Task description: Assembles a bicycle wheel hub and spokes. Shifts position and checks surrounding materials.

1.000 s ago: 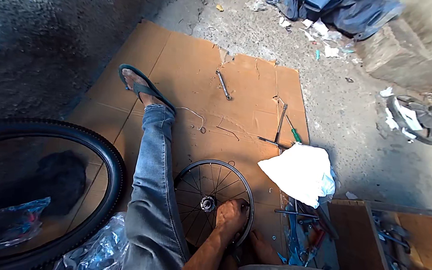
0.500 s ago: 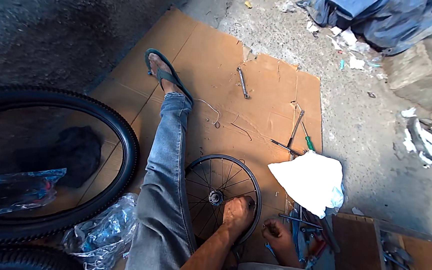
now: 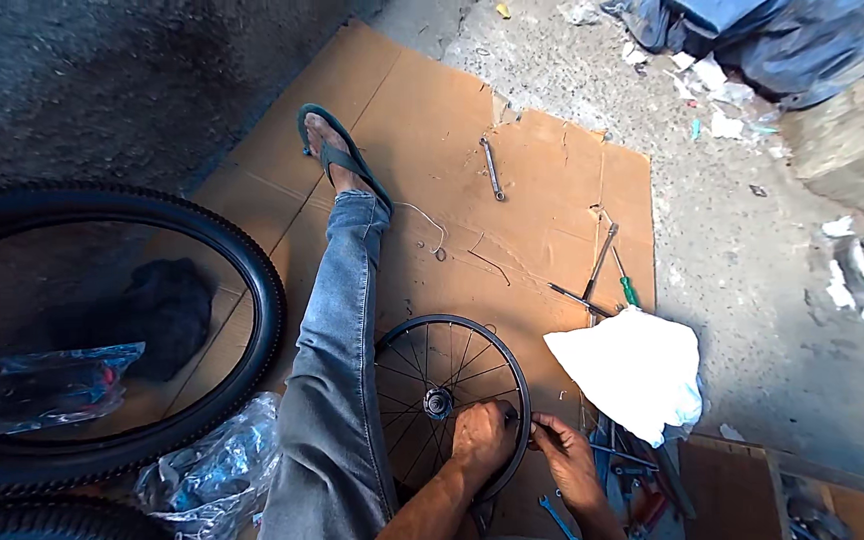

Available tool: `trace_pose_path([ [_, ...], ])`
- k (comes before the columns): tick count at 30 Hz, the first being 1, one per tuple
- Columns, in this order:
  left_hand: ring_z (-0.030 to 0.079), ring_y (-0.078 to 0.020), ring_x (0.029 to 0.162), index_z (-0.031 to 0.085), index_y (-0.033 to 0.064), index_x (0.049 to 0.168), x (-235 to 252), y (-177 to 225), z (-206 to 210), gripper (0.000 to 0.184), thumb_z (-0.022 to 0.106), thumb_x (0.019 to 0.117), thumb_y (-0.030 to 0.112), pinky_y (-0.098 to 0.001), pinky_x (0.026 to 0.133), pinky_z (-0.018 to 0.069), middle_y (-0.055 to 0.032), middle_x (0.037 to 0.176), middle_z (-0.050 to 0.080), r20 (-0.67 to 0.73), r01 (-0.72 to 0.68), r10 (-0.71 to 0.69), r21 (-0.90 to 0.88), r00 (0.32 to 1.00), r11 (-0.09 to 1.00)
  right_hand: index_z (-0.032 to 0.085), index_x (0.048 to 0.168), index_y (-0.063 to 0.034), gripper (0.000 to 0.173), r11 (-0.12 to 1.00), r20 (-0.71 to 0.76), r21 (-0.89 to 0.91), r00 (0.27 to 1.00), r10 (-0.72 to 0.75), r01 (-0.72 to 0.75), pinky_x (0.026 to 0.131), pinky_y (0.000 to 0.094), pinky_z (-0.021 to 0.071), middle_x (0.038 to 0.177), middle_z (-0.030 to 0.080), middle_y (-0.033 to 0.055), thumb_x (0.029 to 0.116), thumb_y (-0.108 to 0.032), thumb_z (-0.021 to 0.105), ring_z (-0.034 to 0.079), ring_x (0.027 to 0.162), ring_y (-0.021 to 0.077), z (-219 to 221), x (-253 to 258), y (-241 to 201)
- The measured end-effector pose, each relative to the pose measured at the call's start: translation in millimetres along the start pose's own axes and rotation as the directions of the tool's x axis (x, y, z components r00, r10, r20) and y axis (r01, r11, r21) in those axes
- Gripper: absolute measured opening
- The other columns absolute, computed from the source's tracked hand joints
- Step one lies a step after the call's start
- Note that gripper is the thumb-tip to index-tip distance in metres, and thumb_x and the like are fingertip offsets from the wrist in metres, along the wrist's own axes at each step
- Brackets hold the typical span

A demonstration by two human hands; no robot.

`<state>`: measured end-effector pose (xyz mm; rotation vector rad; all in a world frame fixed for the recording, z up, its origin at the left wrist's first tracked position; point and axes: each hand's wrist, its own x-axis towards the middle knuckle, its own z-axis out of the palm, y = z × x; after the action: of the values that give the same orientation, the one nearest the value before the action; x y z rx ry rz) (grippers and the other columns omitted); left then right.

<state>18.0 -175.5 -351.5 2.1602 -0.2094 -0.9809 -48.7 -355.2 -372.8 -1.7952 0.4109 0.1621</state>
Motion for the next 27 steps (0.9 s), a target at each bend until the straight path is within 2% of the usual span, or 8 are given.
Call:
trace_pose_path([
  [3,0.068,-0.0212,0.111,0.072,0.0212,0.119,1,1,-1,0.033,0.048,0.1019,0.037,-0.0490,0.097,0.0529,-0.0029,0.116,0.073,-0.001,0.001,-0.001,-0.001,1.000,1.000,0.074,0.108,-0.0023,0.016,0.998,0.003,-0.054,0.999,-0.034,0.034,0.072,0.0312,0.0626,0.096,0.075,0.0099,0.0965,-0.009,0.066,0.073,0.081,0.0187,0,1,6],
  [8,0.068,-0.0206,0.111,0.072,0.0221,0.119,0,1,-2,0.033,0.049,0.1018,0.038,-0.0489,0.097,0.0529,-0.0025,0.117,0.073,0.008,0.000,0.000,0.001,1.000,1.000,0.075,0.105,-0.0046,0.015,0.989,0.051,-0.095,0.993,-0.105,0.110,0.071,0.0296,0.0627,0.099,0.073,0.0086,0.0951,-0.011,0.066,0.071,0.080,0.0167,-6,2,16],
  [12,0.068,-0.0215,0.112,0.072,0.0229,0.119,0,0,1,0.033,0.050,0.1012,0.038,-0.0498,0.097,0.0528,-0.0028,0.118,0.072,0.023,0.004,-0.005,0.021,1.000,1.000,0.075,0.105,-0.0037,0.014,0.991,0.042,-0.083,0.994,-0.100,0.103,0.071,0.0288,0.0622,0.097,0.074,0.0079,0.0946,-0.009,0.067,0.071,0.077,0.0154,-5,1,15],
  [17,0.068,-0.0203,0.112,0.072,0.0238,0.120,0,0,3,0.033,0.050,0.1012,0.039,-0.0486,0.097,0.0528,-0.0019,0.119,0.072,0.003,-0.002,0.002,0.040,1.000,0.999,0.072,0.110,-0.0026,0.017,1.000,-0.013,0.010,1.000,-0.028,0.028,0.071,0.0307,0.0614,0.093,0.075,0.0092,0.0985,-0.012,0.063,0.072,0.078,0.0176,4,1,10],
  [27,0.067,-0.0197,0.112,0.072,0.0249,0.121,-2,2,6,0.032,0.050,0.1017,0.038,-0.0464,0.100,0.0510,-0.0016,0.120,0.070,-0.052,-0.005,0.008,0.045,0.999,0.999,0.072,0.105,0.0011,0.016,0.984,-0.006,0.177,1.000,0.011,-0.010,0.066,0.0296,0.0584,0.089,0.072,0.0103,0.0955,-0.008,0.063,0.067,0.073,0.0162,6,-8,20],
])
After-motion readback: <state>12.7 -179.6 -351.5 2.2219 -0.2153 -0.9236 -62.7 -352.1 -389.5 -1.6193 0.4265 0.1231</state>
